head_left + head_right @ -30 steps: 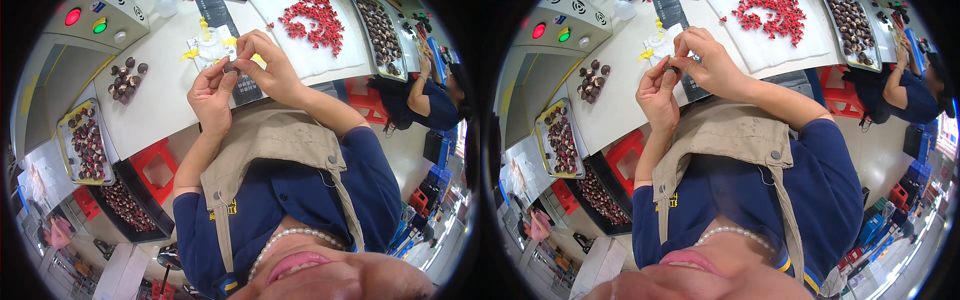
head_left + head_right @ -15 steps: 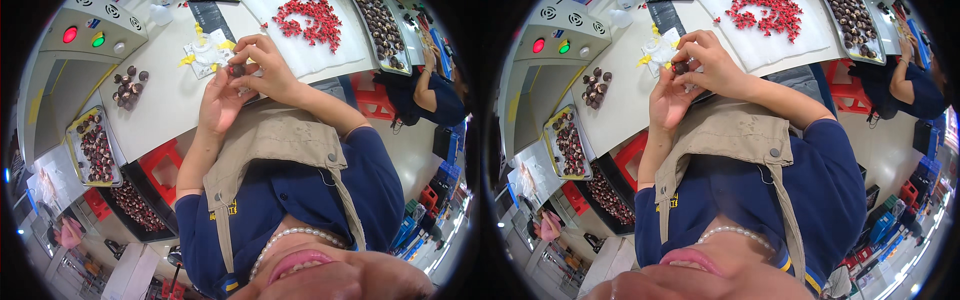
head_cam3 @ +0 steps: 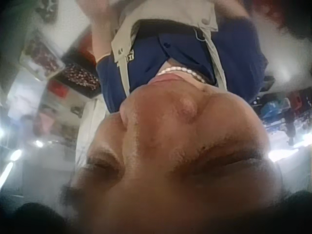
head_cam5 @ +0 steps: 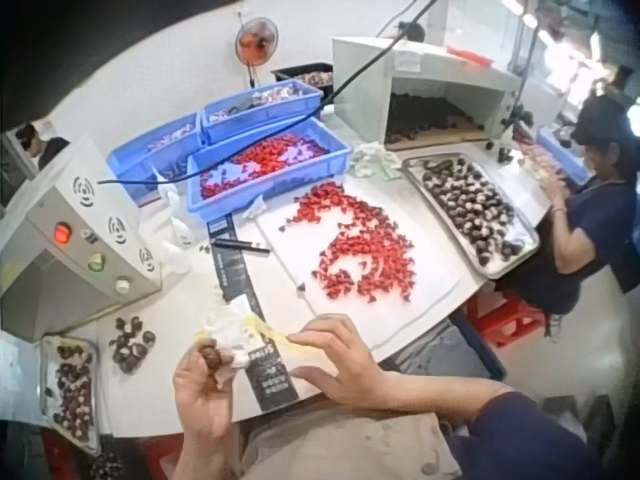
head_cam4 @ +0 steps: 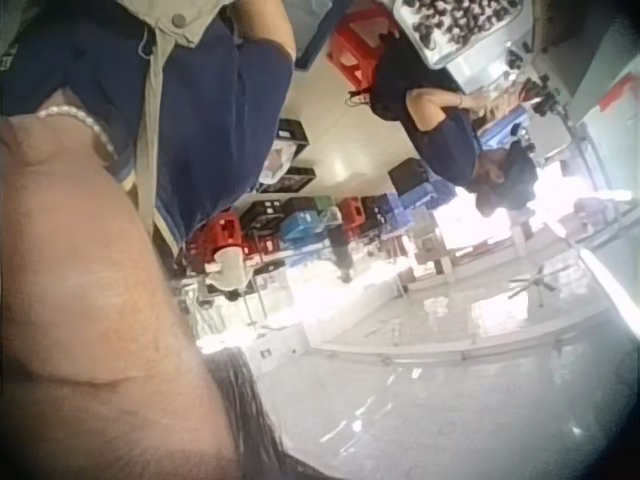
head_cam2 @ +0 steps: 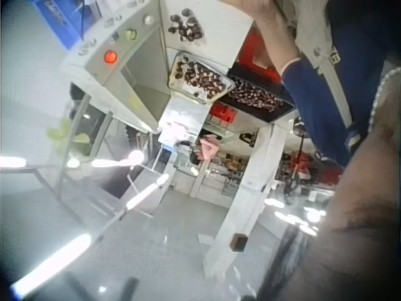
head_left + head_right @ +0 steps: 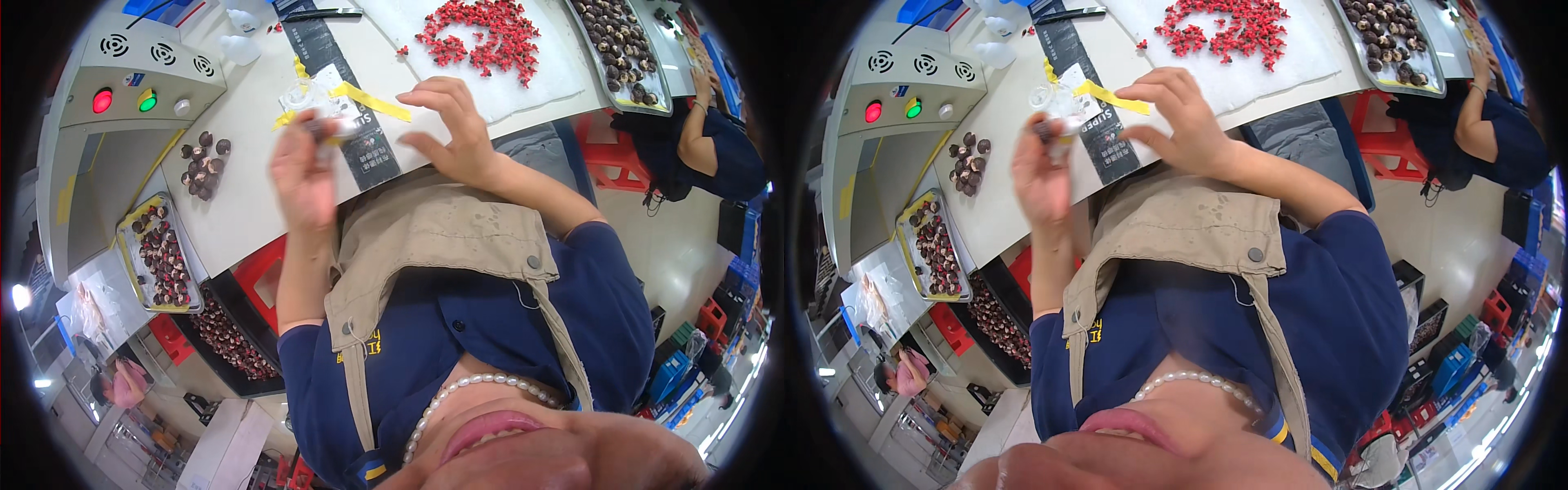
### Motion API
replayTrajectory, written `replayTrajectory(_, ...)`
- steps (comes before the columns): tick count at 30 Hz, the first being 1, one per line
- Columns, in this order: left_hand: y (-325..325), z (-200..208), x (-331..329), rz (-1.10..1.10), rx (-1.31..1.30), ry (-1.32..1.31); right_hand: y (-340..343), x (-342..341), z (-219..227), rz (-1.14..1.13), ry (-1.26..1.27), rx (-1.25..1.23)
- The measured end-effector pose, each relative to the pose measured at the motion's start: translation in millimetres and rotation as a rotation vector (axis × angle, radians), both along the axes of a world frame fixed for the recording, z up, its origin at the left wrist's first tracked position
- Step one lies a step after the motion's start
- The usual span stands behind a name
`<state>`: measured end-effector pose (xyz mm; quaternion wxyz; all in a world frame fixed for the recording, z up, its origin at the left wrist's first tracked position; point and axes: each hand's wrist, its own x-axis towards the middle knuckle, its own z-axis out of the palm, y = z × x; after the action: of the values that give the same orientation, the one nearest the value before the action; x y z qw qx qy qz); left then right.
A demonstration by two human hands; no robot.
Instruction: The recorder is manually assembling small plastic components at a factory workbench, inserting red pieces into circular bases.
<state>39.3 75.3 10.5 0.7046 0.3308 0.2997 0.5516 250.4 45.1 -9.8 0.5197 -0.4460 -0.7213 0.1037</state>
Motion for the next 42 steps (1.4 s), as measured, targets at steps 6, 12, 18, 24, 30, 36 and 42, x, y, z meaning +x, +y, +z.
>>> replayTrajectory(6, 44, 0, -163, 0.733, 0.265, 0.54, 49, 43, -19, -0.224, -0.261, 0.008)
replayTrajectory(12, 49, -9, -304, 1.103, 0.135, 1.681, 82, 41, -11, -0.32, -0.498, -0.149)
replayTrajectory(18, 77, -7, -270, 0.789, 0.314, 1.714, 95, 25, 10, -0.264, -0.702, -0.343)
replayTrajectory(24, 94, 2, -158, 0.177, 0.601, 1.917, 105, 34, 7, -0.14, -0.649, -0.475)
replayTrajectory(30, 81, -17, -147, 0.328, 0.604, 1.715, 95, 28, 23, -0.14, -0.074, -0.54)
replayTrajectory(36, 39, -5, -110, 0.233, 0.188, 0.294, 79, 28, 22, -0.013, 0.238, -0.564)
replayTrajectory(42, 20, -14, -79, 0.073, -0.065, -0.154, 71, 13, 23, 0.144, 0.408, -0.508)
